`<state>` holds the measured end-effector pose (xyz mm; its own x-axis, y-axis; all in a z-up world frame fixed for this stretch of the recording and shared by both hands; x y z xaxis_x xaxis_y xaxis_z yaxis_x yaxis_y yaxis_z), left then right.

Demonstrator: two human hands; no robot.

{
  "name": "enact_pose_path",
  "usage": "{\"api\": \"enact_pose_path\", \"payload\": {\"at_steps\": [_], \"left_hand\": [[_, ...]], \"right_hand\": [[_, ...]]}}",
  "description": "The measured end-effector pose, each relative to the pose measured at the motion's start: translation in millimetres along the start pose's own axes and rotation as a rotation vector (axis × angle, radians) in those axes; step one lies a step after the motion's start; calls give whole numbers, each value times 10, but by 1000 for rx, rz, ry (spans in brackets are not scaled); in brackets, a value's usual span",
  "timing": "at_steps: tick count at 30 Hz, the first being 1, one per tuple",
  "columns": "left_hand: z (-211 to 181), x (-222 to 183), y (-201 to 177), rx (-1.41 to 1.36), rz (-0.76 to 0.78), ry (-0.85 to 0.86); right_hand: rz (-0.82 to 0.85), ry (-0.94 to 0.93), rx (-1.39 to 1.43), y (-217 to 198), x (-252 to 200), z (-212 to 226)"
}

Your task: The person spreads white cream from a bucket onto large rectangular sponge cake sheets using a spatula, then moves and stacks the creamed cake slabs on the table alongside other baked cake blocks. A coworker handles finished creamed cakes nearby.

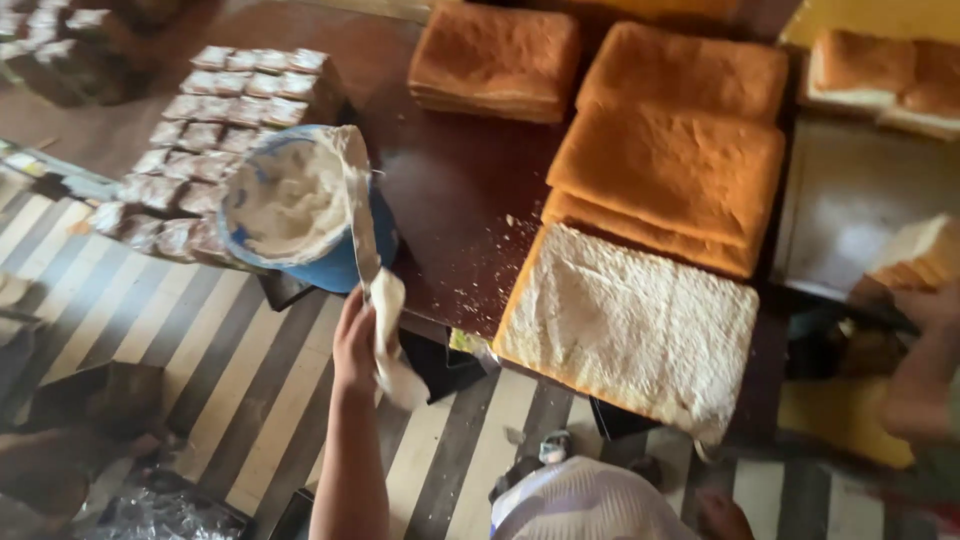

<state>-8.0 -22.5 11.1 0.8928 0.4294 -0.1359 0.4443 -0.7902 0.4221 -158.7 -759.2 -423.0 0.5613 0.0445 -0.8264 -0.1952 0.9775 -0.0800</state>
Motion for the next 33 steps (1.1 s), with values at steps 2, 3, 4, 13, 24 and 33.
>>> {"api": "enact_pose_path", "payload": {"at_steps": [2, 3, 4, 13, 24, 33], "left_hand": [[302, -265, -37, 0, 10, -82], [567, -399, -145, 50, 70, -128], [838, -544, -257, 99, 133, -173], [1905, -1420, 267, 973, 502, -81], [2342, -1680, 372, 1987, 751, -11], [1812, -2007, 155, 2031, 280, 111]], "right_hand": [[-30, 38, 42, 106, 567, 113], [-120, -57, -126, 76, 552, 127], [-198, -152, -298, 52, 555, 135], [-191, 109, -66, 315, -57, -4], [-174, 141, -141, 254, -278, -36], [-160, 30, -105, -147, -206, -66]]}}
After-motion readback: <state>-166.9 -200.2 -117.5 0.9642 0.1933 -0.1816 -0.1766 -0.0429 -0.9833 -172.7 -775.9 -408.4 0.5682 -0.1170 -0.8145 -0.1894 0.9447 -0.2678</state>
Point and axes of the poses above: each hand's wrist, its own x-axis towards the middle knuckle, its own y-axis out of the palm, z = x × y, the point moved 6 cm from there along x, towards the middle knuckle, and after that the axes turned 2 degrees about z, right-handed, at the moved point
